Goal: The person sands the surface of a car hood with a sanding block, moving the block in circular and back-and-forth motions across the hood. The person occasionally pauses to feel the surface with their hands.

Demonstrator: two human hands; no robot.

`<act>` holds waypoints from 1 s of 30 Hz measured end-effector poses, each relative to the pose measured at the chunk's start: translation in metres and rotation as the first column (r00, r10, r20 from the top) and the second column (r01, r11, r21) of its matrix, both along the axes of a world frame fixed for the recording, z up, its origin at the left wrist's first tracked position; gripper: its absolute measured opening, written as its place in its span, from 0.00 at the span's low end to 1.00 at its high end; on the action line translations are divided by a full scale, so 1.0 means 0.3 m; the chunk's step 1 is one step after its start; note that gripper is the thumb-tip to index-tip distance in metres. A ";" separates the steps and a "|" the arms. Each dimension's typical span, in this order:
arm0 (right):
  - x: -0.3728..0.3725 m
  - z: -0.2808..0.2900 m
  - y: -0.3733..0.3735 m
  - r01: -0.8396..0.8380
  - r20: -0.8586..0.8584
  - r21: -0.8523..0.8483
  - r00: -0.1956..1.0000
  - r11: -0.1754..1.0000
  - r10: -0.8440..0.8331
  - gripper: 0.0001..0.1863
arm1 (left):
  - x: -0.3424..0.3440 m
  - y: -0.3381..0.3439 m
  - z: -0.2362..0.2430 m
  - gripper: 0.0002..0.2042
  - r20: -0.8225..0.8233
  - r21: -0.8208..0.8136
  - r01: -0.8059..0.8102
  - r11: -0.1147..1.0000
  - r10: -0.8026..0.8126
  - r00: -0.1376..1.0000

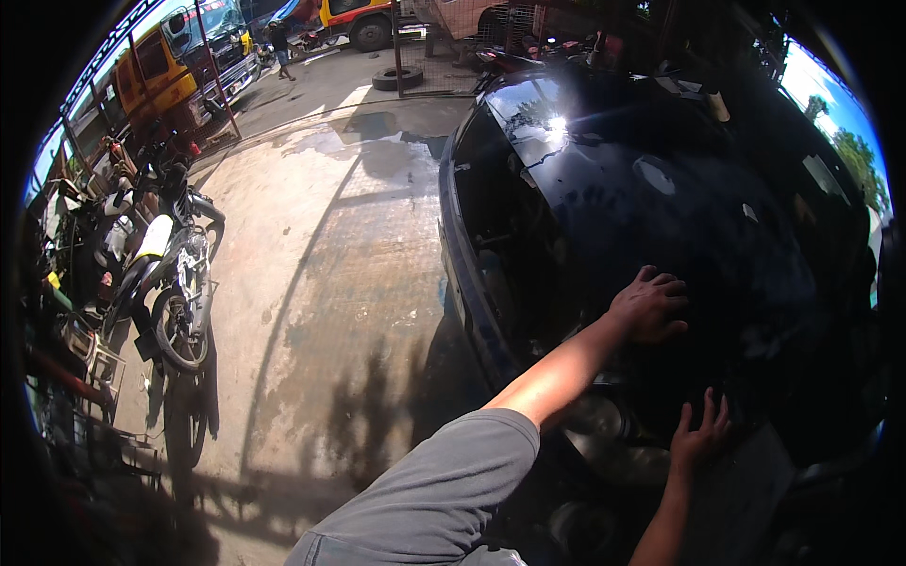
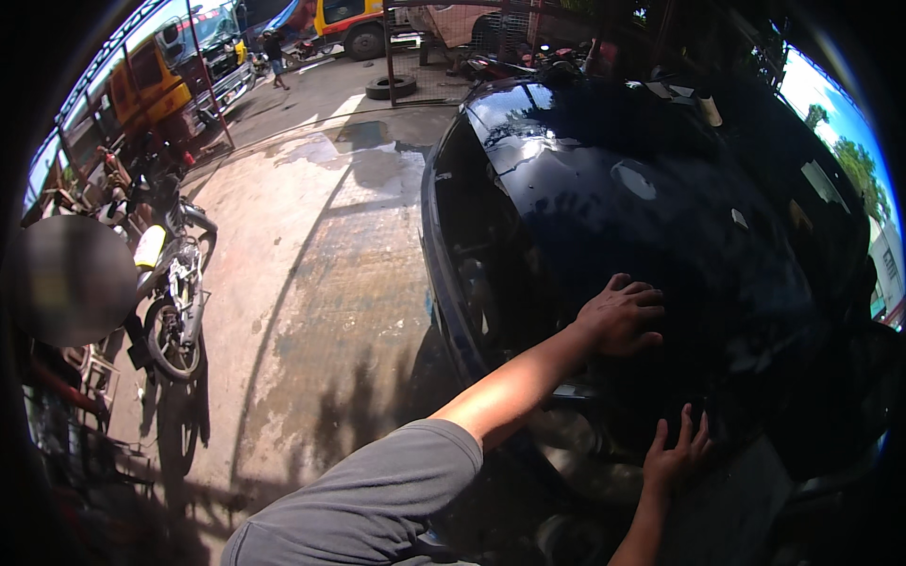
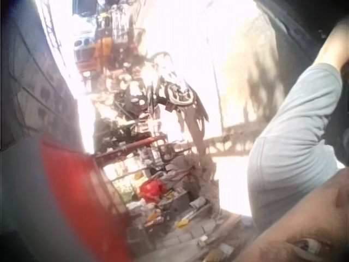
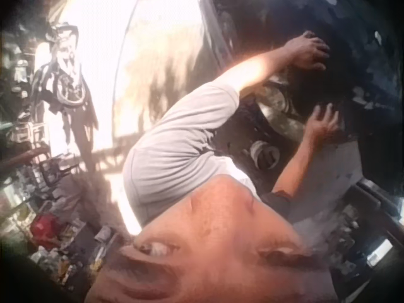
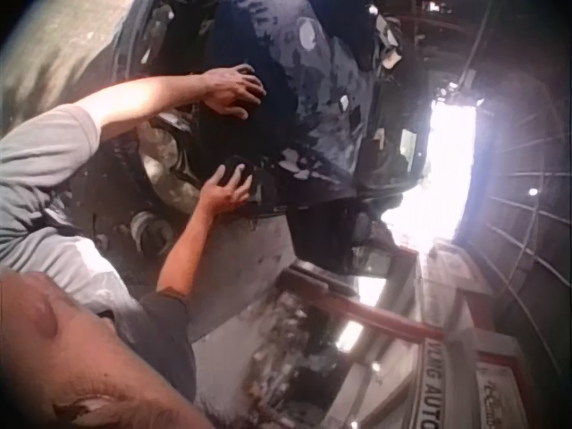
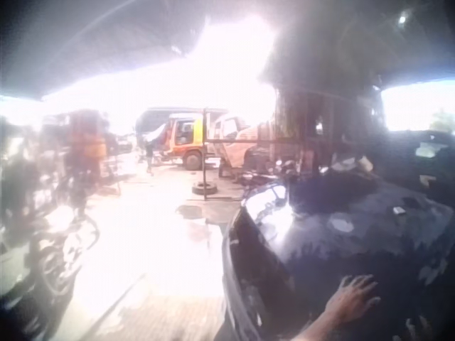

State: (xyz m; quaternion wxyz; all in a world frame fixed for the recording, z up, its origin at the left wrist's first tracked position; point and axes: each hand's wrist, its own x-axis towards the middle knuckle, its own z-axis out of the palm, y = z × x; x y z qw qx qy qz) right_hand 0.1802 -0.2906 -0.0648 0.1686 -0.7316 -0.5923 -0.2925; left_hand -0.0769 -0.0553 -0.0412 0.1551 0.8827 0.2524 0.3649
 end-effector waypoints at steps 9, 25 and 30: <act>0.525 -0.020 0.107 0.191 -0.126 0.049 0.975 0.980 -0.184 0.27 | -0.016 -0.011 0.031 0.25 0.042 -0.036 -0.060 0.998 0.061 0.997; 0.543 0.032 0.174 0.314 -0.165 -0.026 0.935 0.949 -0.314 0.30 | 0.003 -0.017 0.042 0.20 0.073 0.016 -0.113 0.994 0.111 0.991; 0.506 0.022 0.166 0.312 -0.109 0.093 0.947 0.945 -0.302 0.29 | 0.008 -0.016 0.045 0.20 0.065 0.015 -0.119 0.993 0.118 0.991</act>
